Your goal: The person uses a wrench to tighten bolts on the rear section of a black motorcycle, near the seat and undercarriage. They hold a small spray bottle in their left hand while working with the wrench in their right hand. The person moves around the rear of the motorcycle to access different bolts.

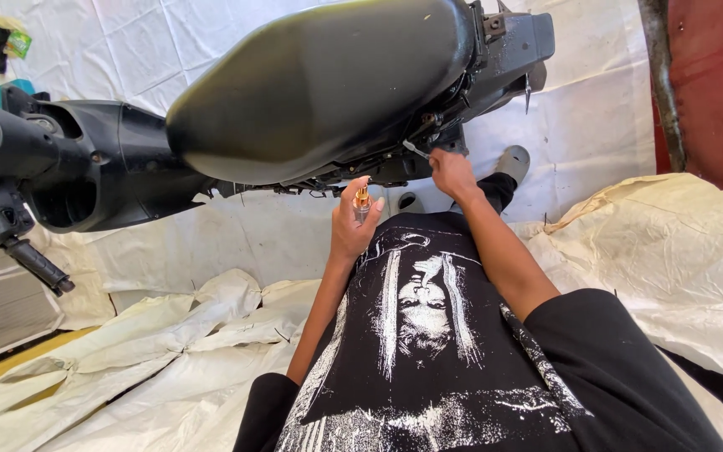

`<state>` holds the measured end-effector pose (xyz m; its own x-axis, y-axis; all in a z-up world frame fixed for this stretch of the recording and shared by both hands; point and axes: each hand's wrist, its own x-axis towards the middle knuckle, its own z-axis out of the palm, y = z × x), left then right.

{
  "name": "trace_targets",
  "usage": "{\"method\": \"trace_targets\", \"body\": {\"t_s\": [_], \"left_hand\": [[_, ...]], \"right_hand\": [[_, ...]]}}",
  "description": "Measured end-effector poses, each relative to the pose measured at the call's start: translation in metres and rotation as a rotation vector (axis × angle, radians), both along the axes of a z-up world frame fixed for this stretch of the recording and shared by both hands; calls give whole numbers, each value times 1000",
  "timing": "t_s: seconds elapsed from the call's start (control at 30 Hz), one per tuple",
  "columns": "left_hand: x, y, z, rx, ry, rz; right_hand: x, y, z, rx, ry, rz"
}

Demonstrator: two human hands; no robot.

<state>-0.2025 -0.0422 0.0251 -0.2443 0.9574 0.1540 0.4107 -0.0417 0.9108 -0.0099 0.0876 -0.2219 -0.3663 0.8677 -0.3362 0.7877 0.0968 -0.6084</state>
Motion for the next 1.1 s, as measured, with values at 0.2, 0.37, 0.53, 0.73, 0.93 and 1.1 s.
{"method": "trace_targets", "body": {"t_s": [0.2,0.37,0.53,0.73,0.93,1.1], "left_hand": [[2,4,4,9,45,3],[4,3,8,8,69,-21],[7,5,14,7,108,-40],[8,0,10,-15,79,-32],[3,0,7,-6,62,-29],[7,2,5,-8,87,-49]], "right_hand": [[21,6,50,27,84,-159],[2,0,14,-15,31,-75],[14,5,28,23,58,-109],[6,0,17,-3,36,-16],[19,7,39,84,59,-159],[11,6,43,60,97,-116]]}}
